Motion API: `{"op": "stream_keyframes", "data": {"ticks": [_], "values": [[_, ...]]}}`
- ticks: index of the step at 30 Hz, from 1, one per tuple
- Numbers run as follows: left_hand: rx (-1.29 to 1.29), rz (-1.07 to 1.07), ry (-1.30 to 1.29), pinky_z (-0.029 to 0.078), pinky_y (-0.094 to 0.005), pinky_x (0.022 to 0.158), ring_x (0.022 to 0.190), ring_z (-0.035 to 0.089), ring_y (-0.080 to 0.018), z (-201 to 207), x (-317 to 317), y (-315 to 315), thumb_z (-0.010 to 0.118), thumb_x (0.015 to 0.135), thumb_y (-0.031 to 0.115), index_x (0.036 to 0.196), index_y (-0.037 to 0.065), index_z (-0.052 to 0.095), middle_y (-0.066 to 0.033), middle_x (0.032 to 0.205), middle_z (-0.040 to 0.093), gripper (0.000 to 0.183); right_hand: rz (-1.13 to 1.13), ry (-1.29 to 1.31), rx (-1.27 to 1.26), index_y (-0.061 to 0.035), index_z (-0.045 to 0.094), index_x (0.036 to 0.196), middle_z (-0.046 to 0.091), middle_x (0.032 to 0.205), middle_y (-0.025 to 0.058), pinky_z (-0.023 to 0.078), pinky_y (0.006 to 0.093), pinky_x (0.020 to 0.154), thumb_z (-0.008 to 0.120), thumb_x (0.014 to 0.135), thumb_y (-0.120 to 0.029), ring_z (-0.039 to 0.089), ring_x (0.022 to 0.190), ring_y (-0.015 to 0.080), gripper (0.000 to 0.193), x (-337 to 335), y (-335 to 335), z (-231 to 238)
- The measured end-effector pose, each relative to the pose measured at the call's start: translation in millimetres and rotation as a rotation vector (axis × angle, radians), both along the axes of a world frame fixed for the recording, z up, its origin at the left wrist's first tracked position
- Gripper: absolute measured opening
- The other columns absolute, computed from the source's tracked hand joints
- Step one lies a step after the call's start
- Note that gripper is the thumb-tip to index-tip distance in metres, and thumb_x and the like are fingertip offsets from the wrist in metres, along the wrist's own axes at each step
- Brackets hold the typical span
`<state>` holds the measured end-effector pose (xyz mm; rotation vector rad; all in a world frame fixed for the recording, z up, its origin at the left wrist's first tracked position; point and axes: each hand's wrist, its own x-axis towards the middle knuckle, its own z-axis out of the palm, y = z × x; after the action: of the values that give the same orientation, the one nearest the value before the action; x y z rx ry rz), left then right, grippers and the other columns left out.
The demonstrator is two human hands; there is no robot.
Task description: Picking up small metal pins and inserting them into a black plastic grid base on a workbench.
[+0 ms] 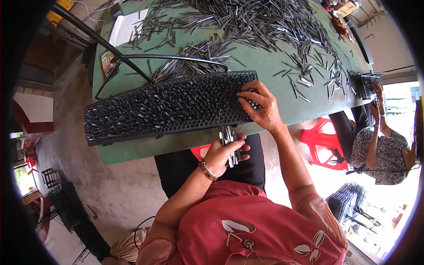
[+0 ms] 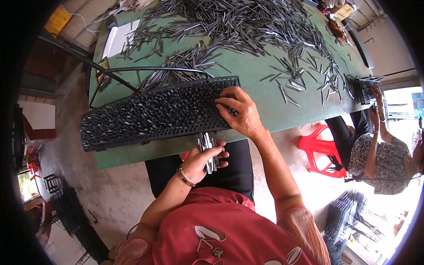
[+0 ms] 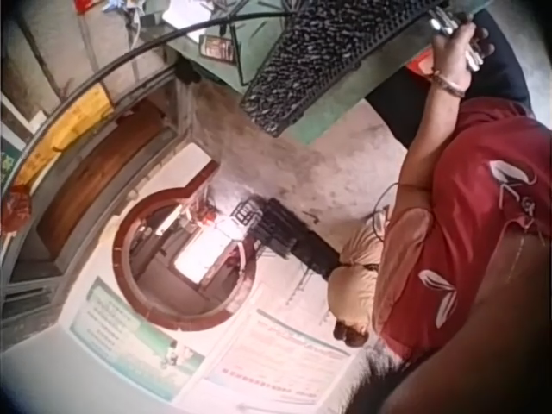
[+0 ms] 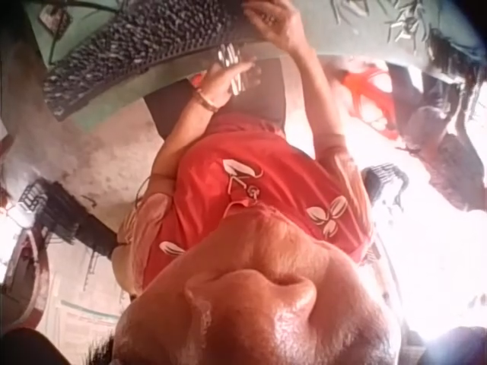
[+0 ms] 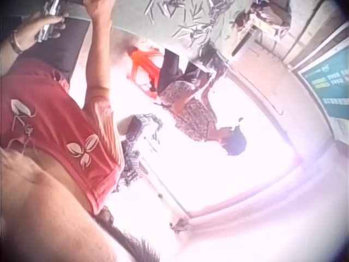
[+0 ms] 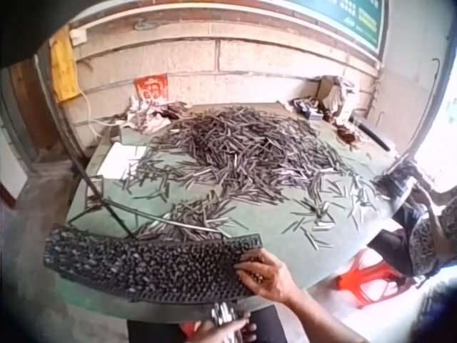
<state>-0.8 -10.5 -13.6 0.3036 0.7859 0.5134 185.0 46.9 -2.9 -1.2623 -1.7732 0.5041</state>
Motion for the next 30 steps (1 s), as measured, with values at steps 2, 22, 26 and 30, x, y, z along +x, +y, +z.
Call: {"op": "stream_keyframes", "data": {"ticks": [2,22,26,30], "values": [[0.008,0.006,0.004,0.058,-0.0377,0.068,0.084,0.063,-0.0187,0,-1,-2,0.062,0.087,0.007,0.102,0.001,0.058,-0.0064,0.095,0.06,0.017,-0.035,-0.006,0.011,-0.0018,0.067,0.095,0.059,0.096,0.0106,0.048,0.0325,0.076,0.069,0.075,0.0,0.059,0.088,0.0248,0.02,-2,-2,-1],[0.182,-0.037,-0.122,0.058,-0.0355,0.072,0.087,0.064,-0.0193,9,-8,-5,0.058,0.089,0.008,0.109,0.001,0.056,-0.0085,0.098,0.062,0.021,0.154,0.413,-0.62,0.0021,0.068,0.088,0.064,0.081,0.0071,0.046,0.0279,0.063,0.069,0.084,-0.016,0.057,0.074,0.0111,0.018,-16,-64,16],[0.172,-0.008,-0.118,0.059,-0.0357,0.072,0.088,0.065,-0.0201,11,-6,-8,0.059,0.09,0.009,0.109,0.0,0.056,-0.0087,0.098,0.062,0.022,0.07,0.606,-0.792,0.0038,0.067,0.089,0.065,0.081,0.006,0.047,0.0266,0.064,0.068,0.085,-0.014,0.057,0.076,0.0103,0.018,-14,-70,15],[0.14,0.026,-0.066,0.058,-0.0365,0.072,0.088,0.065,-0.0209,5,-9,-9,0.061,0.089,0.012,0.106,0.0,0.058,-0.0082,0.098,0.063,0.021,-0.041,0.617,-0.76,0.0038,0.067,0.092,0.065,0.081,0.0042,0.046,0.0243,0.066,0.067,0.086,-0.015,0.057,0.076,0.0096,0.019,-15,-69,17]]}}
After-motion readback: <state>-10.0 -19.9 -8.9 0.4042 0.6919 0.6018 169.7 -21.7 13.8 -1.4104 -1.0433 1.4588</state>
